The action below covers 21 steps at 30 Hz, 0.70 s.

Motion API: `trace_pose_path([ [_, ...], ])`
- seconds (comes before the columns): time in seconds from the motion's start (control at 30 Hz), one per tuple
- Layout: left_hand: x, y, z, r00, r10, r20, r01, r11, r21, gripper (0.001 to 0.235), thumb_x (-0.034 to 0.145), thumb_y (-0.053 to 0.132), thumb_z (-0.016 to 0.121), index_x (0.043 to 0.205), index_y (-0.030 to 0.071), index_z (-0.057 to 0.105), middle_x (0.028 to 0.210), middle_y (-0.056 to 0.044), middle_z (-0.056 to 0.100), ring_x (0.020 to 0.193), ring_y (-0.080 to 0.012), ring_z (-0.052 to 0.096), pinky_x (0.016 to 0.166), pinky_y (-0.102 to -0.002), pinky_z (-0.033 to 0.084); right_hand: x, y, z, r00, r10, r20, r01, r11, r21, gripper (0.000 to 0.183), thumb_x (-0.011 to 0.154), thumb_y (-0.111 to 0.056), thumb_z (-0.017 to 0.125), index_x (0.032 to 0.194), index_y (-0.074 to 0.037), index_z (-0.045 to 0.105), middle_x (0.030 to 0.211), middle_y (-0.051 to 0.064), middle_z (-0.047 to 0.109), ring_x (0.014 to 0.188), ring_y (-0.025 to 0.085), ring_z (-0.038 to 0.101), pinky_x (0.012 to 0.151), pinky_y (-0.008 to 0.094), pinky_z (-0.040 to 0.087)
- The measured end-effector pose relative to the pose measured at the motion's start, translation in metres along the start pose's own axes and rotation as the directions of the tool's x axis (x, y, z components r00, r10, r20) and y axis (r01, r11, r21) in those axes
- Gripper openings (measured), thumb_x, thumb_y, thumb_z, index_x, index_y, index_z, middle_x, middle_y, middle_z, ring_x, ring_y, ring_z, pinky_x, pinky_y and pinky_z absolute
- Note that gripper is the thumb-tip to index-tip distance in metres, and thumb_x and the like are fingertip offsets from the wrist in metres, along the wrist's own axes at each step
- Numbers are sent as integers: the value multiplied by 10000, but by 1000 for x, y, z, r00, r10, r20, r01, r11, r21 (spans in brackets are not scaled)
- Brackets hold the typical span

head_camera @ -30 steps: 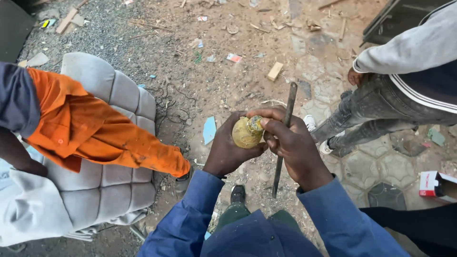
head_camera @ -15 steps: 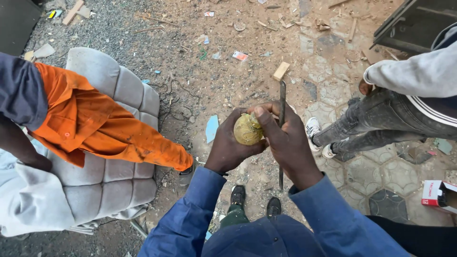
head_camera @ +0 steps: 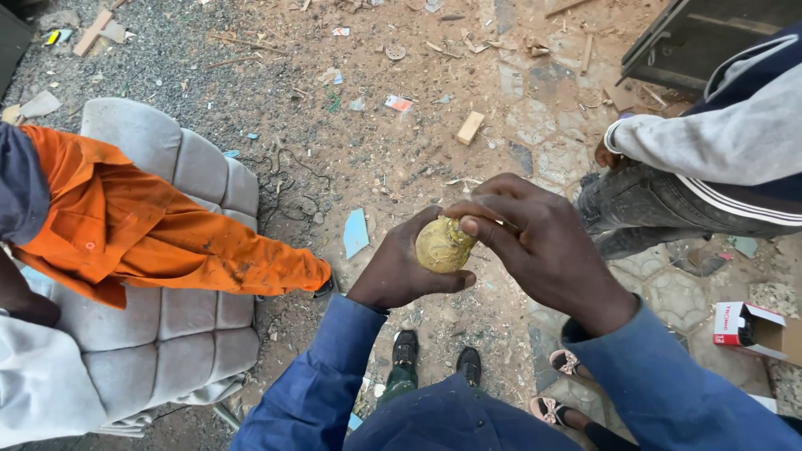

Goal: The person pours a yellow liquid from a large white container into a smaller yellow bottle. They then use a metal rod to manipulate the contents of the small bottle before walking to a different location. Finally, they pour the yellow liquid from the small bottle onto a white surface.

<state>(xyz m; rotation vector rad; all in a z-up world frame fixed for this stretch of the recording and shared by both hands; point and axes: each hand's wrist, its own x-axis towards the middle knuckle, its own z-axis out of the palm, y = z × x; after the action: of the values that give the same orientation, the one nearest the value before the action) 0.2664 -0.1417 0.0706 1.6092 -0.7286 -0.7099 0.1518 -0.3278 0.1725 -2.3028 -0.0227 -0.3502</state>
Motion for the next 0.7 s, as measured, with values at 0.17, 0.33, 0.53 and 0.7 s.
trace_pose_path([
  [0.17,0,0,-10,996,60,60,-55,995,-82,705,734,246,1045,1362,135,742,1165,-7,780,1060,-141,704,907,-318,589,5,-2,-17,977,-19,212,38,996,-87,526,1023,-283,828,1542,-216,779,1296,77,771,1064,258,760,801,429,550],
  [0.33,1,0,-15,998,40,47,-37,997,-63,743,722,254,1040,1392,137,740,1139,3,772,1018,-123,686,842,-319,578,20,6,-9,980,-49,194,77,987,-140,449,997,-341,862,1402,-149,843,1206,76,809,1017,283,783,818,449,562],
  [0.53,0,-11,-9,996,13,-85,-16,999,-41,670,694,237,1061,1267,149,726,1023,21,746,900,-104,641,766,-313,569,22,10,8,995,-14,96,39,966,-257,356,999,-454,893,1119,-136,787,994,61,781,830,301,721,712,475,483],
  [0.7,0,-10,-14,994,7,-106,-8,1000,-9,660,689,255,1045,1265,154,739,1018,10,779,869,-105,657,739,-319,585,25,7,25,1000,22,11,-16,925,-380,453,1043,-531,860,942,-146,643,868,58,646,741,331,631,659,516,415],
])
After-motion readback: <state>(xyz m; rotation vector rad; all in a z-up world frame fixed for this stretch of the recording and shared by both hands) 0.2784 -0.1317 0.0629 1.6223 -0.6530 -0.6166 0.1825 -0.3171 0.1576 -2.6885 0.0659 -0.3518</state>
